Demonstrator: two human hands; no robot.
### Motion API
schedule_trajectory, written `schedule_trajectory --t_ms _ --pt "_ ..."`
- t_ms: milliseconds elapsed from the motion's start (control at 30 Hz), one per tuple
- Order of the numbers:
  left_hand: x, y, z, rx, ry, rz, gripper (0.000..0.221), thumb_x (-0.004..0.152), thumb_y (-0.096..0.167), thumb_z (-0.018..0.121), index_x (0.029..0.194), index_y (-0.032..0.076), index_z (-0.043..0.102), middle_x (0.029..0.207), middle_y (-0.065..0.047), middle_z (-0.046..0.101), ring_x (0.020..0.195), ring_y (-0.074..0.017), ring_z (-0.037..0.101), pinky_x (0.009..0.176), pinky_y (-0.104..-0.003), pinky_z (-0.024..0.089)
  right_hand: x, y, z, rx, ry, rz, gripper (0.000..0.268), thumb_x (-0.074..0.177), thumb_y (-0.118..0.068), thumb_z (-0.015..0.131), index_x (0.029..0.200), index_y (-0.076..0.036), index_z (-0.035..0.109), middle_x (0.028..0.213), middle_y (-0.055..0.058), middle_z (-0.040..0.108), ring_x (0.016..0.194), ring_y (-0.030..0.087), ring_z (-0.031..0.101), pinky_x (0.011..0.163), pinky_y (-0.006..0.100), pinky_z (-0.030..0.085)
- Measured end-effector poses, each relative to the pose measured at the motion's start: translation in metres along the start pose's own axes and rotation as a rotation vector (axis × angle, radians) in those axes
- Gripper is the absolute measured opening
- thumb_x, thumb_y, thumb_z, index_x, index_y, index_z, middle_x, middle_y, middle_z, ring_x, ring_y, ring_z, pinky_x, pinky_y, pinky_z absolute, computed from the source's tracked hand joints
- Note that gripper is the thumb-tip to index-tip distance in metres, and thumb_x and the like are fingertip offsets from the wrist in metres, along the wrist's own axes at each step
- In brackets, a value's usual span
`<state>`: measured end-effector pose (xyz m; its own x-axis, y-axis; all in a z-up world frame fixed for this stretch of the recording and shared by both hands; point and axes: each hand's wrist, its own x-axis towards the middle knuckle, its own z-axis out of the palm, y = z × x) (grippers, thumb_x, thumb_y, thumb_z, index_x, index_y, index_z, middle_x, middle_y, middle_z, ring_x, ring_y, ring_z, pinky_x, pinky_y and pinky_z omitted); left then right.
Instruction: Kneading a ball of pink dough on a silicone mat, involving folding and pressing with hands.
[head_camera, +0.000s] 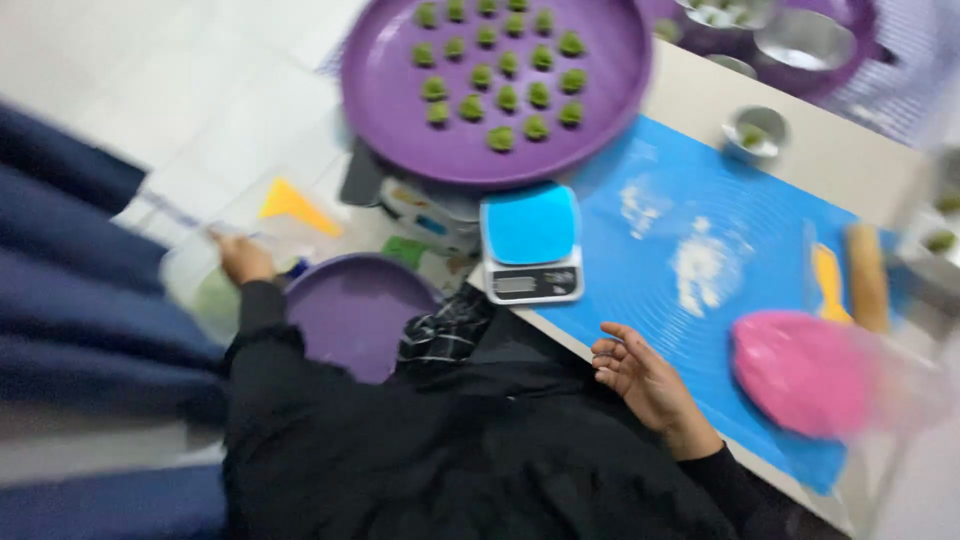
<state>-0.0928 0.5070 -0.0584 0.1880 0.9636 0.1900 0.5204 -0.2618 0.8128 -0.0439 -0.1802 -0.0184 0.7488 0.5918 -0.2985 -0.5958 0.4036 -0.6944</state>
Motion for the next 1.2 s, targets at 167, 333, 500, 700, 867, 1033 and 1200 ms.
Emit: schedule_trajectory --t_ms 167,333,500,700,867,1033,1200 --pt "-0.045 0.02 0.007 0.068 0.123 0.236 0.097 0.107 0.003 0.082 0.164 -0.003 0.005 0.159 -0.047 0.003 0.151 -0.0653 0.016 0.13 -0.068 0.014 -0.089 -0.045 -0.025 -0.335 0.364 -0.367 0.044 0.101 -0.029 0.056 0.135 -0.002 0.057 0.107 0.021 0.07 0.097 0.031 0.072 0.081 0.039 0.059" --pt "-0.141 0.134 0.036 -0.144 0.014 0.615 0.091 0.11 0.008 0.08 0.17 0.007 0.011 0.171 -0.029 0.007 0.159 -0.0471 0.008 0.131 -0.051 0.0 -0.167 -0.104 -0.023 -0.857 0.755 -0.828 0.033 0.101 -0.011 0.064 0.13 0.003 0.058 0.109 0.018 0.066 0.1 0.027 0.065 0.085 0.035 0.052" --pt "-0.34 0.27 0.006 -0.698 -0.68 1.167 0.019 0.098 0.014 0.065 0.113 0.007 0.074 0.109 -0.01 0.072 0.096 -0.0255 0.064 0.1 -0.039 0.045 -0.167 -0.122 -0.051 -1.71 1.038 -1.049 0.045 0.102 -0.037 0.07 0.129 -0.002 0.067 0.127 0.018 0.061 0.123 0.04 0.055 0.109 0.049 0.041" --pt "-0.523 0.321 0.022 -0.828 -1.239 1.525 0.048 0.085 0.02 0.077 0.132 0.024 0.067 0.128 0.006 0.07 0.126 -0.0231 0.061 0.111 -0.04 0.045 -0.16 -0.14 -0.068 -1.829 1.267 -0.921 0.036 0.103 -0.052 0.071 0.107 -0.017 0.069 0.106 0.001 0.068 0.114 0.024 0.056 0.101 0.044 0.025" --pt "-0.61 0.332 0.043 -0.876 -1.099 1.688 0.063 0.088 0.032 0.074 0.146 0.021 0.054 0.137 -0.003 0.064 0.131 -0.0285 0.058 0.115 -0.045 0.043 -0.162 -0.138 -0.044 -1.799 1.03 -1.163 0.021 0.097 -0.027 0.08 0.084 -0.015 0.068 0.085 0.001 0.065 0.093 0.028 0.063 0.095 0.041 0.038" --pt "-0.646 0.303 0.075 -1.103 -1.134 1.703 0.049 0.084 0.018 0.074 0.131 0.009 0.063 0.098 -0.011 0.067 0.096 -0.0326 0.068 0.092 -0.044 0.056 -0.179 -0.11 -0.047 -1.374 0.698 -1.03 0.024 0.093 -0.025 0.075 0.071 -0.018 0.069 0.075 -0.002 0.069 0.077 0.026 0.067 0.08 0.034 0.051" --pt "-0.644 0.257 0.105 -0.763 -1.294 1.863 0.017 0.097 0.029 0.056 0.11 0.021 0.064 0.083 -0.002 0.067 0.074 -0.0282 0.069 0.063 -0.04 0.056 -0.178 -0.104 -0.05 -1.438 0.578 -0.768 0.029 0.083 -0.039 0.084 0.081 -0.017 0.065 0.087 0.002 0.073 0.087 0.029 0.069 0.08 0.037 0.052"
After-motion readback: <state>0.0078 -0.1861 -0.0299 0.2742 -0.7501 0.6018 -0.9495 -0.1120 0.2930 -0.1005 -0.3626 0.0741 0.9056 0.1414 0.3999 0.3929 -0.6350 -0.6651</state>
